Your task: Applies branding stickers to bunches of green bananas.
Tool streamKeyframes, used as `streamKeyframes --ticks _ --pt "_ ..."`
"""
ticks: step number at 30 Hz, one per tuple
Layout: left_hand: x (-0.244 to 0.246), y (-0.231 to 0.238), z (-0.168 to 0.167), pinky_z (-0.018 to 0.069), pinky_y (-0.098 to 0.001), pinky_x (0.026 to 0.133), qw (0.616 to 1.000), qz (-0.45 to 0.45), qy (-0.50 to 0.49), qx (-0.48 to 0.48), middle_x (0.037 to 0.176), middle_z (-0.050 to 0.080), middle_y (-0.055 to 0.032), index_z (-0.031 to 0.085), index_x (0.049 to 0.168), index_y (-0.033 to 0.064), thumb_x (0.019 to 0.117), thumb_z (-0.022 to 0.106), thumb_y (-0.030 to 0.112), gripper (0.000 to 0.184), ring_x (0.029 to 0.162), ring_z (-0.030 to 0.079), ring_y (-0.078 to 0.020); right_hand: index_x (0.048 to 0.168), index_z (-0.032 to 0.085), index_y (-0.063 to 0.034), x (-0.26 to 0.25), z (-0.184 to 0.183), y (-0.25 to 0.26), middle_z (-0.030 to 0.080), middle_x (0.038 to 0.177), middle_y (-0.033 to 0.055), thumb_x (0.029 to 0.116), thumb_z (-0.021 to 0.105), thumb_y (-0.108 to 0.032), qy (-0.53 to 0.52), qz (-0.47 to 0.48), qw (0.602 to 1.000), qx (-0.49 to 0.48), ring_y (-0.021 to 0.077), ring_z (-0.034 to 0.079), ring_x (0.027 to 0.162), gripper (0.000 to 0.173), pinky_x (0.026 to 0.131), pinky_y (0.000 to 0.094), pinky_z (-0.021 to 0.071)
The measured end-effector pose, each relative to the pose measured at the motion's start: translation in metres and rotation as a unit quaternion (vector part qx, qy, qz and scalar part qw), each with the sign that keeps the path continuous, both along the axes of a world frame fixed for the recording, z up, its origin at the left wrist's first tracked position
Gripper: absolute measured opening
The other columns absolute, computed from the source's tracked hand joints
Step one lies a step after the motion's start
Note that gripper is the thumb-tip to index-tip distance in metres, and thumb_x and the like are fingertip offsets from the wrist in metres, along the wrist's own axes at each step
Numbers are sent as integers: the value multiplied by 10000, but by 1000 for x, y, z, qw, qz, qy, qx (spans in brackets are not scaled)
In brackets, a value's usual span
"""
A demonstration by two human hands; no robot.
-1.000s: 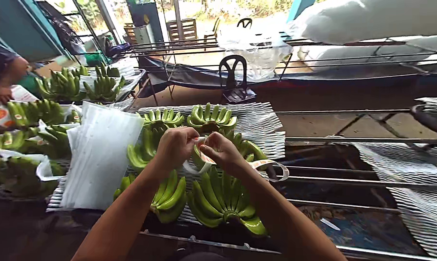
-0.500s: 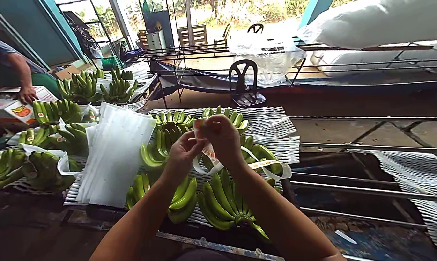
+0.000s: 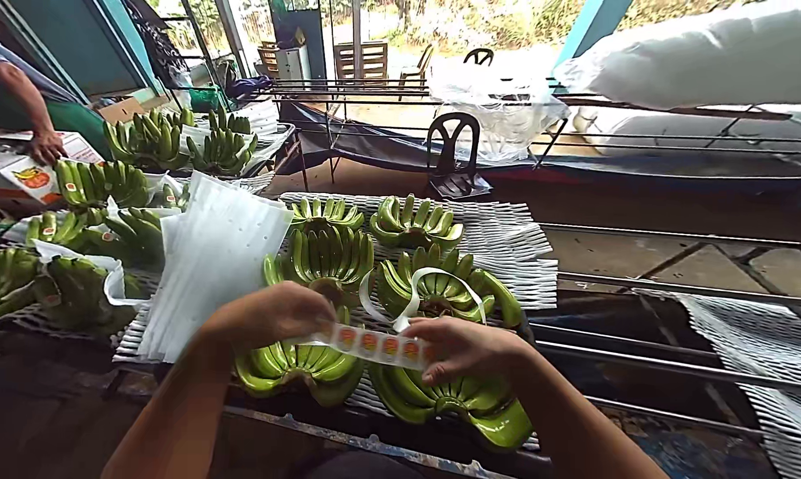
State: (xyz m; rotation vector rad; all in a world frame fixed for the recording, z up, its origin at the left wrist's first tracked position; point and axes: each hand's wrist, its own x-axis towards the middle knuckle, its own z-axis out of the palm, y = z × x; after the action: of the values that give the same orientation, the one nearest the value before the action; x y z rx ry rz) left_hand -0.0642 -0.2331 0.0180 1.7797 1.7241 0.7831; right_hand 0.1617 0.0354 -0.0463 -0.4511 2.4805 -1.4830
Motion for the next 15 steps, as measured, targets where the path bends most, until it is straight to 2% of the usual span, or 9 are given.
streamKeyframes --ticks 2,5,7,9,10,11,12,14,15 --pt "-20 -24 -8 555 -204 838 995 101 15 6 961 736 -11 741 1046 24 951 619 101 173 860 663 8 1434 536 -51 17 -6 5 685 1222 134 895 755 -164 -17 -24 1000 0 135 680 1041 592 931 347 563" --pt "-41 -29 -26 553 -334 802 949 314 32 -6 929 714 -79 726 1061 -1 986 622 85 154 817 655 -106 1599 327 -187 35 -9 9 714 973 27 964 629 -82 -34 -67 996 -53 62 678 815 711 777 268 579" --pt "-44 -13 -49 550 -472 877 912 403 77 7 1021 724 -141 723 1117 8 990 645 116 184 932 686 -230 1484 501 -166 39 -11 4 733 989 -10 980 580 -39 -30 -84 988 -124 36 692 792 526 739 234 599" --pt "-31 9 -71 427 -693 994 891 421 155 68 1248 667 -253 709 1222 -11 946 693 114 304 1179 612 -455 1167 718 -87 30 -16 -12 748 945 -35 989 574 -57 -15 -163 971 -172 19 686 716 231 666 222 605" --pt "-18 20 -80 380 -730 1017 888 408 183 107 1322 620 -270 709 1230 -6 934 703 128 325 1242 555 -500 1061 742 -50 22 -19 -24 745 899 -24 974 573 -48 -15 -234 954 -186 38 685 689 190 644 239 604" --pt "-1 31 -86 373 -718 1041 887 389 198 148 1331 622 -244 733 1192 22 929 700 146 293 1261 549 -480 1063 741 -18 11 -23 -37 747 922 12 972 570 -47 -25 -307 930 -202 74 694 710 197 657 266 607" --pt "19 41 -91 394 -674 1048 890 363 203 186 1285 658 -195 763 1132 59 931 691 170 240 1241 577 -429 1158 717 2 2 -28 -47 743 1034 53 990 547 -52 -40 -354 907 -226 110 711 799 245 719 291 616" --pt "58 54 -94 411 -616 1059 905 300 206 221 1163 724 -103 796 1017 118 943 673 189 160 1177 636 -333 1362 592 27 -13 -39 -59 678 1270 108 1018 462 -28 -69 -368 875 -308 142 705 1011 371 873 304 595" --pt "73 57 -96 401 -630 1069 912 271 222 214 1126 736 -77 795 1000 128 945 672 183 145 1154 657 -306 1408 543 24 -18 -42 -65 657 1306 104 1014 439 -3 -81 -360 859 -353 128 691 1038 409 886 291 580"
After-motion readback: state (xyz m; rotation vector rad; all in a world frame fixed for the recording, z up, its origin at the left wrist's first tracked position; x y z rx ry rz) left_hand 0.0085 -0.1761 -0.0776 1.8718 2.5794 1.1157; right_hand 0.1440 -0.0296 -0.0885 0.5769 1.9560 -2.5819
